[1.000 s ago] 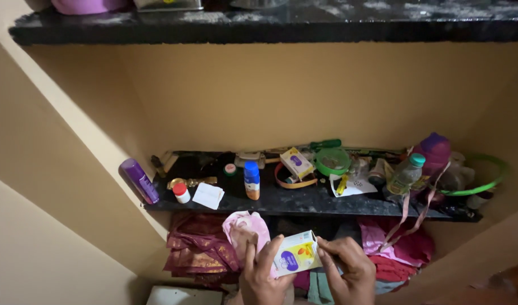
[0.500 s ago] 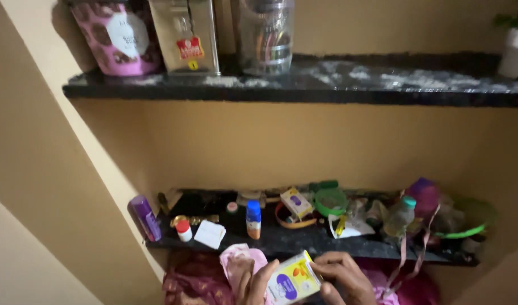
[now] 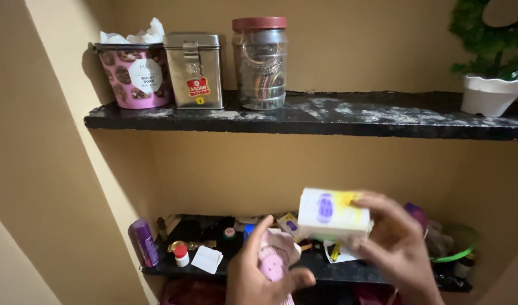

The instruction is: Organizing various personal care and household items on a set of built-in wall shelves.

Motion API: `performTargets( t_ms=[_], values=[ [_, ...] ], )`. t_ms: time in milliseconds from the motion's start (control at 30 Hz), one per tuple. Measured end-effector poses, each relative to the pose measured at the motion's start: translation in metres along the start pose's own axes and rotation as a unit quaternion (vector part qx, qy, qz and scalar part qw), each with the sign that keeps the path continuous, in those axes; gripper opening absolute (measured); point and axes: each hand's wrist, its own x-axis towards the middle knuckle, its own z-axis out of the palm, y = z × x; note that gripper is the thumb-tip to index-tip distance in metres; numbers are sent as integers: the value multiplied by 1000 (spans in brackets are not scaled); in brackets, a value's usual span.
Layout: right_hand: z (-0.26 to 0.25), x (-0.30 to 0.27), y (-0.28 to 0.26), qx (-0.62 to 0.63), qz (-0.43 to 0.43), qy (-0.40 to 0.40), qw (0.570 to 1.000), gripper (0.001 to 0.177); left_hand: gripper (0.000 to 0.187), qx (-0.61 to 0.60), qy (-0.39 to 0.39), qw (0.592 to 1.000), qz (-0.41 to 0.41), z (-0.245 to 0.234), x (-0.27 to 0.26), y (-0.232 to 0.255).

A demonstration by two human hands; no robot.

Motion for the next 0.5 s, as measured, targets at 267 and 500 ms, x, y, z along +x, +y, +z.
performTargets(
  t_ms=[267,500],
  values=[
    [-2,143,-20,-384,-249,226,860,44,52,255,145,956,0,18,42,105],
    [-13,196,-7,-567,-91,137,807,23,25,291,155,944,36,7,49,121]
  ],
)
